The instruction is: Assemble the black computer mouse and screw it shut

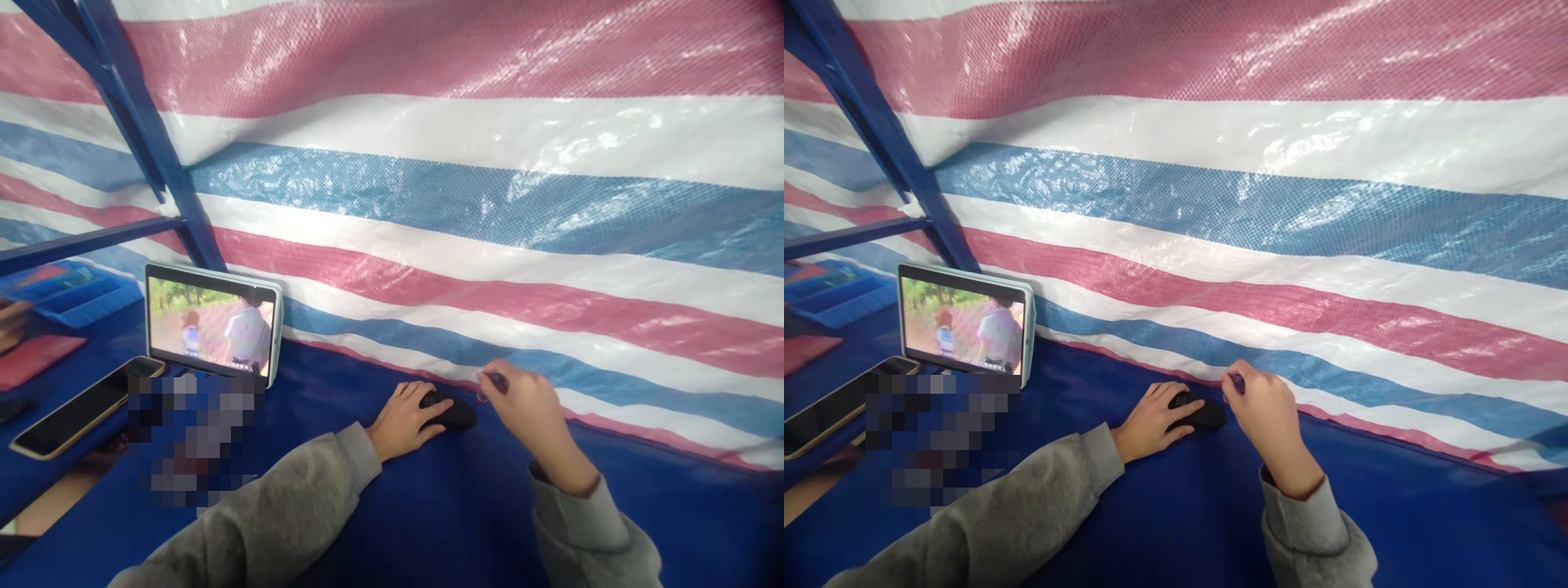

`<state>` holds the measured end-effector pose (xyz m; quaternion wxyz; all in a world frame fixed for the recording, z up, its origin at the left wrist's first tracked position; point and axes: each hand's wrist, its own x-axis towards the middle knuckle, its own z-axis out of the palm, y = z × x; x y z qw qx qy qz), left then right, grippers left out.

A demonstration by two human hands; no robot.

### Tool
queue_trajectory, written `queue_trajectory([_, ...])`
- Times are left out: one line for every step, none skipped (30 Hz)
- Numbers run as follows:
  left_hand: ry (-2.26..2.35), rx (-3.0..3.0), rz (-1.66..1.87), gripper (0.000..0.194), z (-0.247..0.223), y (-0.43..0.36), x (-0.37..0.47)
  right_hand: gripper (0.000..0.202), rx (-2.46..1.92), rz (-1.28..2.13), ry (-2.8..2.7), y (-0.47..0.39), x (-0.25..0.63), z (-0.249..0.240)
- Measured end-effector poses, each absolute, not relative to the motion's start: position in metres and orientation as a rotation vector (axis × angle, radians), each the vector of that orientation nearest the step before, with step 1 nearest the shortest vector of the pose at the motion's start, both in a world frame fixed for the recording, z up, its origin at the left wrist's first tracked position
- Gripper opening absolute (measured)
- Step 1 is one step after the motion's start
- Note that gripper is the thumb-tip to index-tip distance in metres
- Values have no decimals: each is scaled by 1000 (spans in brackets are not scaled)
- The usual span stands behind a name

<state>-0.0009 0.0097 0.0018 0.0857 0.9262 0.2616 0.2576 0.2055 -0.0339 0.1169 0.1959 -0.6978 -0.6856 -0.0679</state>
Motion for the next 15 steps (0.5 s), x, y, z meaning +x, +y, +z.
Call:
queue_trajectory([779,2761,770,46,2,10,-1,24,-1966,-187,-1931,-34,205,117])
queue_trajectory([776,2761,771,45,2,10,-1,27,-1977,-185,-1948,-34,204,116])
queue_trajectory([772,2759,771,45,2,10,-1,30,-1993,-191,-1965,-34,204,116])
queue_trajectory([767,2756,774,44,2,9,-1,33,-2016,-202,-1977,-34,203,116])
queue_trajectory([762,2754,777,44,2,9,-1,35,-2037,-214,-1988,-35,203,117])
queue_trajectory([756,2750,781,43,2,8,-2,35,-2046,-221,-1999,-35,203,117])
queue_trajectory([751,2747,781,44,3,8,-2,33,-2039,-219,-2012,-36,203,117])
queue_trajectory([746,2742,781,44,3,8,-2,29,-2016,-212,-2020,-37,204,117])
queue_trajectory([744,2735,780,44,3,8,-2,25,-1983,-199,-2025,-37,205,117])
queue_trajectory([744,2727,778,44,3,8,-2,22,-1947,-183,-2028,-38,206,118])
queue_trajectory([744,2719,773,44,3,8,-2,20,-1924,-166,-2029,-38,207,118])
queue_trajectory([743,2712,766,44,4,9,-2,20,-1919,-151,-2028,-38,208,118])
queue_trajectory([743,2707,756,44,5,9,-2,21,-1929,-139,-2031,-38,209,118])
queue_trajectory([744,2702,745,44,6,9,-1,22,-1949,-131,-2037,-38,210,118])
queue_trajectory([749,2697,732,43,7,9,-1,25,-1975,-129,-2043,-38,211,118])
